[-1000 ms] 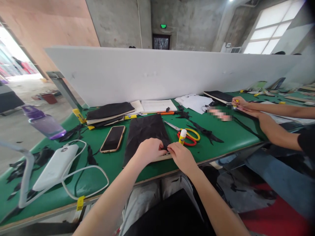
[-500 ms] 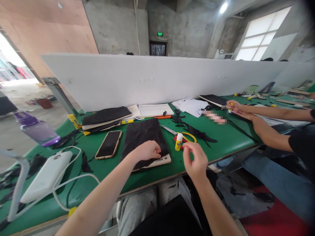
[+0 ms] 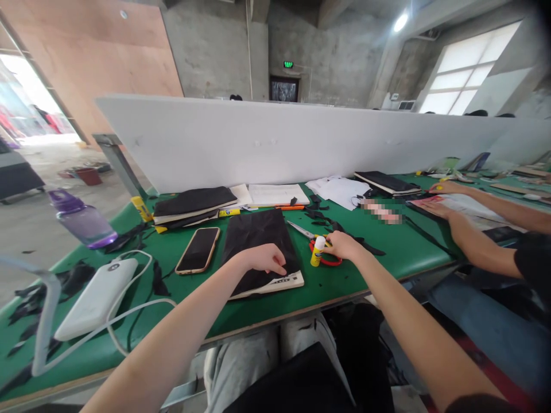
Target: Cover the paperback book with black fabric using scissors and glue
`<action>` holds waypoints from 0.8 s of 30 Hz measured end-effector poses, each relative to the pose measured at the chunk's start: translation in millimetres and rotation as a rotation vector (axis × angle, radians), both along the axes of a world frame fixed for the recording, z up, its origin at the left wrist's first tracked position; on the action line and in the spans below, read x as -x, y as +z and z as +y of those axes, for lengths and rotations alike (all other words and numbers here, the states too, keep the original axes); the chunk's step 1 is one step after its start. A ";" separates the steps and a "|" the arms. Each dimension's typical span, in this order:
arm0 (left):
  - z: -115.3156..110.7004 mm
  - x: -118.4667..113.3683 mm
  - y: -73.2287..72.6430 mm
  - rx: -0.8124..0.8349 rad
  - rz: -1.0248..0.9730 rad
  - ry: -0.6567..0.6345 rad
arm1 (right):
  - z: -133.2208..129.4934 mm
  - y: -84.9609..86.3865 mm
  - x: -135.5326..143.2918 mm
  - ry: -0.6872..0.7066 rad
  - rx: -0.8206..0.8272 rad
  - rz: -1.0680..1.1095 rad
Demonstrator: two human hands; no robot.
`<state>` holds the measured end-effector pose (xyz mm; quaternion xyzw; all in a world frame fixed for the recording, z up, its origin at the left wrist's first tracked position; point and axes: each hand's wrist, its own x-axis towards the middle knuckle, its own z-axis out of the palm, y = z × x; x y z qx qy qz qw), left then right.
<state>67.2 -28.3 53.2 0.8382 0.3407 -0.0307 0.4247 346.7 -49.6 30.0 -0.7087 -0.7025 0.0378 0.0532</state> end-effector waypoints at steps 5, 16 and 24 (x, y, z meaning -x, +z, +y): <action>8.3 -1.1 -4.1 0.077 0.006 0.023 | 6.3 7.2 -0.7 0.012 0.024 0.037; 16.5 -2.2 -9.5 0.198 0.027 0.044 | -14.1 2.6 -9.6 -0.278 -0.210 0.274; 24.1 -1.9 -14.2 0.264 0.002 0.090 | -56.2 -1.0 -3.3 -0.423 -0.721 0.636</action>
